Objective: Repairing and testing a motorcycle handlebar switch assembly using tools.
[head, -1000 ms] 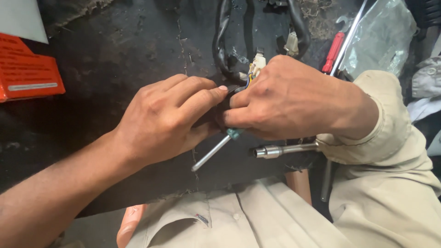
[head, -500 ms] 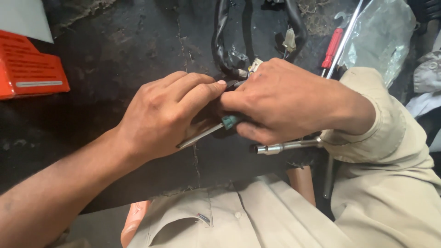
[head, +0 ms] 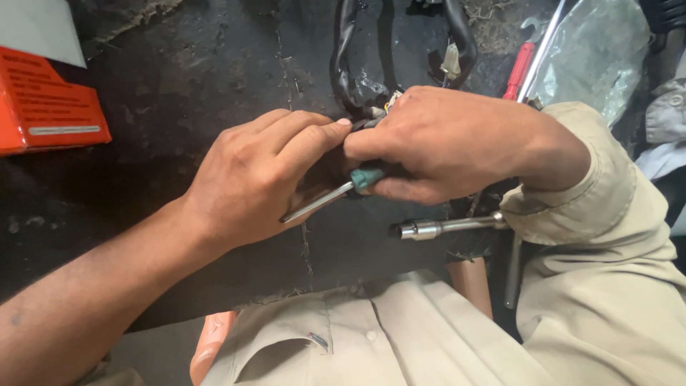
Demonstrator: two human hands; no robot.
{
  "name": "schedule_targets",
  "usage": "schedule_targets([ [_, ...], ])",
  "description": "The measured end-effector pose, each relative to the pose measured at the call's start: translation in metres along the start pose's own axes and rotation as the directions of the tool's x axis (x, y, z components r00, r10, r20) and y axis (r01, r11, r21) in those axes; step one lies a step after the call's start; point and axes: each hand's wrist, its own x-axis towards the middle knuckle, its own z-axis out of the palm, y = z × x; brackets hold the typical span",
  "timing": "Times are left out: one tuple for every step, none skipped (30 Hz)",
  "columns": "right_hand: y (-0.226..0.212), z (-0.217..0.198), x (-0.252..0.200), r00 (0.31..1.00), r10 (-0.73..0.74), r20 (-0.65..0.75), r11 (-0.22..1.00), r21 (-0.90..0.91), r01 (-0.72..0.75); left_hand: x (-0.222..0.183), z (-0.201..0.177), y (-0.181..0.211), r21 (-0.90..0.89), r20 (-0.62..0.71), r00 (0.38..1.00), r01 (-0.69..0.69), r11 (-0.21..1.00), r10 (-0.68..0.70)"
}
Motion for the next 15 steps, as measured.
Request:
schedule_targets([
  [0.002, 0.001, 0.000, 1.000, -0.012, -0.011, 1.000, -0.013, 0.011, 0.000, -0.001, 0.001, 0.001, -0.001, 1.000, -0.005, 1.000, 0.005],
  [0.001, 0.002, 0.000, 1.000, -0.013, -0.011, 1.000, -0.015, 0.013, 0.001, -0.001, 0.001, 0.003, -0.002, 1.000, -0.005, 1.000, 0.005],
  [0.001, 0.003, -0.001, 0.999, -0.017, -0.035, 1.000, -0.018, 0.016, 0.001, -0.002, 0.002, -0.013, 0.000, 1.000, -0.007, 1.000, 0.007],
  [0.000, 0.004, -0.001, 0.998, -0.021, -0.059, 1.000, -0.021, 0.020, 0.002, -0.003, 0.002, -0.029, 0.002, 1.000, -0.008, 1.000, 0.008],
  [0.000, 0.004, -0.003, 0.998, -0.023, -0.058, 1.000, -0.021, 0.022, 0.002, -0.002, 0.001, -0.027, 0.002, 1.000, -0.007, 1.000, 0.007],
  [0.000, 0.005, -0.004, 0.990, -0.051, -0.132, 0.999, -0.003, 0.051, 0.001, -0.001, 0.001, -0.015, -0.003, 1.000, -0.001, 1.000, 0.001],
  [-0.001, 0.005, -0.005, 0.976, -0.077, -0.205, 0.997, 0.013, 0.082, 0.001, -0.001, 0.001, -0.002, -0.008, 1.000, 0.005, 1.000, -0.005],
  [-0.001, 0.006, -0.007, 0.976, -0.082, -0.202, 0.996, 0.012, 0.087, 0.001, -0.002, 0.002, 0.001, -0.011, 1.000, 0.009, 1.000, -0.009],
  [-0.002, 0.006, -0.008, 0.955, -0.115, -0.274, 0.993, -0.037, 0.109, 0.002, -0.004, 0.002, -0.002, -0.005, 1.000, 0.004, 1.000, -0.004],
  [-0.002, 0.007, -0.010, 0.928, -0.150, -0.342, 0.988, -0.086, 0.128, 0.002, -0.005, 0.002, -0.005, 0.000, 1.000, 0.002, 1.000, -0.002],
  [-0.001, 0.010, -0.009, 0.928, -0.155, -0.338, 0.987, -0.086, 0.134, 0.001, -0.005, 0.001, -0.002, -0.003, 1.000, 0.008, 1.000, -0.008],
  [0.001, 0.013, -0.008, 0.926, -0.147, -0.349, 0.988, -0.104, 0.117, 0.000, -0.005, 0.000, -0.007, -0.007, 1.000, 0.005, 1.000, -0.005],
  [0.003, 0.016, -0.008, 0.922, -0.138, -0.361, 0.987, -0.122, 0.100, -0.001, -0.004, -0.001, -0.012, -0.011, 1.000, 0.003, 1.000, -0.003],
  [0.004, 0.016, -0.007, 0.924, -0.135, -0.357, 0.988, -0.117, 0.100, 0.000, -0.004, -0.001, -0.016, -0.011, 1.000, 0.007, 1.000, -0.008],
  [0.005, 0.017, -0.005, 0.928, -0.133, -0.347, 0.987, -0.133, 0.092, 0.000, -0.003, -0.002, 0.014, -0.016, 1.000, 0.013, 1.000, -0.013],
])
